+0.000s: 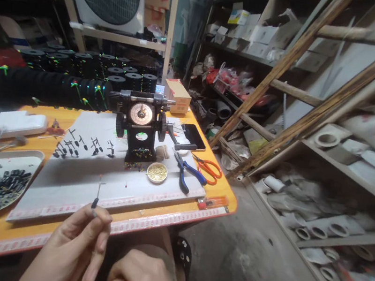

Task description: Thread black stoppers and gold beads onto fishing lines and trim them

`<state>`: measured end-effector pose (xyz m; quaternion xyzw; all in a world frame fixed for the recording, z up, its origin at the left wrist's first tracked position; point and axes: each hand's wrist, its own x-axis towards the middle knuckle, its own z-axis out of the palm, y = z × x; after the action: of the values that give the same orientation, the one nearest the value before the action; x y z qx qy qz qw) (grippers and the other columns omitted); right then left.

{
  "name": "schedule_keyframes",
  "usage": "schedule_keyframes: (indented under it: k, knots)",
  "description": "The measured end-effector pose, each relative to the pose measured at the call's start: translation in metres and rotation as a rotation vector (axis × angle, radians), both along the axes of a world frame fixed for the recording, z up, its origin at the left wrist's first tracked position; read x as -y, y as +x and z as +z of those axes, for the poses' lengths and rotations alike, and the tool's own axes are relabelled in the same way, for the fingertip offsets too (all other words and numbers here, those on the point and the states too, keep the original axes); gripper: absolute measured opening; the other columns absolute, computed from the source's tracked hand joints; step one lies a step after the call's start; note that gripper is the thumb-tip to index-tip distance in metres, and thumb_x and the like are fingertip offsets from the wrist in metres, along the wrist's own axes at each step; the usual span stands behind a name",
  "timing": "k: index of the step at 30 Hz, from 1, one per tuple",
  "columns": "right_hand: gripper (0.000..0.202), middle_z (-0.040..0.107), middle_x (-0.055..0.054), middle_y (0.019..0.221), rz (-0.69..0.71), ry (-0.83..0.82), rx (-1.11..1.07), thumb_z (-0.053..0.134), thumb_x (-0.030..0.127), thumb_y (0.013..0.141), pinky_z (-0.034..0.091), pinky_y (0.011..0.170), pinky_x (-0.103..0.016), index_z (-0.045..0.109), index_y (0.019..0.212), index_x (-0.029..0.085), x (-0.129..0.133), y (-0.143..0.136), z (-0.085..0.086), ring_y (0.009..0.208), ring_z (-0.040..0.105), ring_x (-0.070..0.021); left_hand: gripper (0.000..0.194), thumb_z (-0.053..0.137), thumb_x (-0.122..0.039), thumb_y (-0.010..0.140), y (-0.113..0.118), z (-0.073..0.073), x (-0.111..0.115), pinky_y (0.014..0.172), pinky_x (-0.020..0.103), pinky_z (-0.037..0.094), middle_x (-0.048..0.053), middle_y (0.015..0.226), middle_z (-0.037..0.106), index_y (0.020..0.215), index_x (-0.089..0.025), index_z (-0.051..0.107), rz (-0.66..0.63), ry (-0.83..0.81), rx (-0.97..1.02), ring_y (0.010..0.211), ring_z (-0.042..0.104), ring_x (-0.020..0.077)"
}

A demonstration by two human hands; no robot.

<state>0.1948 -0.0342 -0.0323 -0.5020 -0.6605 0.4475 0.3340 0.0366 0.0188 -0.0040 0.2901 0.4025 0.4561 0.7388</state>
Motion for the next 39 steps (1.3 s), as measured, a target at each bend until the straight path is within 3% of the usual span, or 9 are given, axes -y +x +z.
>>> schedule_keyframes:
  k: [3,6,11,14,18,20,22,26,39]
  knots:
    - [0.017,0.073,-0.004,0.080,-0.154,0.226,0.303,0.055,0.026,0.090,0.053,0.069,-0.026,0.072,0.087,0.022,-0.023,0.054,0.023,0.072,0.068,-0.0167,0.042,0.086,-0.052,0.066,0.001,0.002,0.003,0.029,0.008,0.036,-0.009,0.052,0.063,0.079,-0.018,0.064,0.013,-0.008,-0.020,0.025,0.054,0.0048]
    - [0.025,0.073,-0.013,0.109,-0.418,0.329,0.525,0.050,0.028,0.096,0.051,0.093,-0.043,0.070,0.107,0.018,-0.069,0.119,0.038,0.101,0.067,-0.0264,0.042,0.085,-0.052,0.068,0.002,0.001,0.006,0.029,0.007,0.035,-0.008,0.056,0.066,0.079,-0.018,0.063,-0.018,-0.018,-0.002,0.025,0.055,0.0045]
    - [0.028,0.065,-0.008,0.123,-0.494,0.270,0.772,0.061,0.034,0.097,0.056,0.089,-0.044,0.063,0.120,0.018,-0.134,0.175,0.029,0.104,0.066,-0.0218,0.037,0.079,-0.048,0.078,0.000,-0.004,0.009,0.028,0.005,0.031,-0.006,0.070,0.069,0.080,-0.016,0.061,-0.058,-0.020,0.065,0.026,0.057,0.0029]
    - [0.030,0.068,-0.010,0.114,-0.575,0.285,0.804,0.064,0.036,0.094,0.057,0.085,-0.043,0.063,0.117,0.016,-0.132,0.177,0.028,0.097,0.068,-0.0226,0.032,0.075,-0.046,0.084,-0.005,-0.010,0.009,0.026,0.005,0.029,-0.005,0.075,0.069,0.084,-0.016,0.061,-0.115,0.005,0.141,0.027,0.060,0.0045]
    - [0.055,0.071,-0.017,0.099,-0.734,0.411,0.682,0.065,0.043,0.084,0.059,0.077,-0.046,0.053,0.129,0.013,-0.079,0.160,0.038,0.086,0.071,-0.0309,0.027,0.068,-0.043,0.090,-0.008,-0.019,0.007,0.024,0.005,0.028,-0.004,0.081,0.070,0.088,-0.017,0.061,-0.170,0.029,0.242,0.029,0.062,0.0070]
    - [0.054,0.072,-0.011,0.101,-0.590,0.409,0.538,0.060,0.044,0.087,0.062,0.064,-0.034,0.050,0.135,0.023,-0.045,0.137,0.042,0.078,0.073,-0.0244,0.023,0.065,-0.041,0.093,-0.008,-0.021,0.007,0.024,0.005,0.030,-0.003,0.084,0.071,0.090,-0.018,0.061,-0.197,0.035,0.285,0.031,0.064,0.0077]
    - [0.040,0.073,-0.008,0.100,-0.249,0.332,0.312,0.063,0.030,0.088,0.061,0.058,-0.026,0.060,0.128,0.030,-0.018,0.106,0.045,0.072,0.073,-0.0190,0.021,0.062,-0.039,0.095,-0.007,-0.021,0.007,0.024,0.004,0.031,-0.003,0.088,0.071,0.091,-0.018,0.061,-0.213,0.051,0.315,0.033,0.066,0.0079]
    - [0.046,0.074,-0.005,0.096,0.222,0.110,0.235,0.079,0.018,0.075,0.060,0.070,-0.019,0.071,0.118,0.031,0.001,0.041,0.047,0.079,0.074,-0.0175,0.018,0.059,-0.036,0.098,-0.008,-0.017,0.011,0.027,0.003,0.034,-0.003,0.088,0.072,0.092,-0.019,0.063,-0.220,0.072,0.332,0.036,0.068,0.0072]
    - [0.039,0.072,-0.006,0.077,0.343,0.095,0.206,0.070,0.052,0.085,0.053,0.063,-0.023,0.076,0.111,0.024,-0.015,0.020,0.041,0.067,0.067,-0.0186,0.018,0.067,-0.037,0.093,-0.018,-0.013,0.015,0.030,0.001,0.031,-0.002,0.083,0.073,0.091,-0.019,0.066,-0.169,0.046,0.274,0.035,0.066,0.0039]
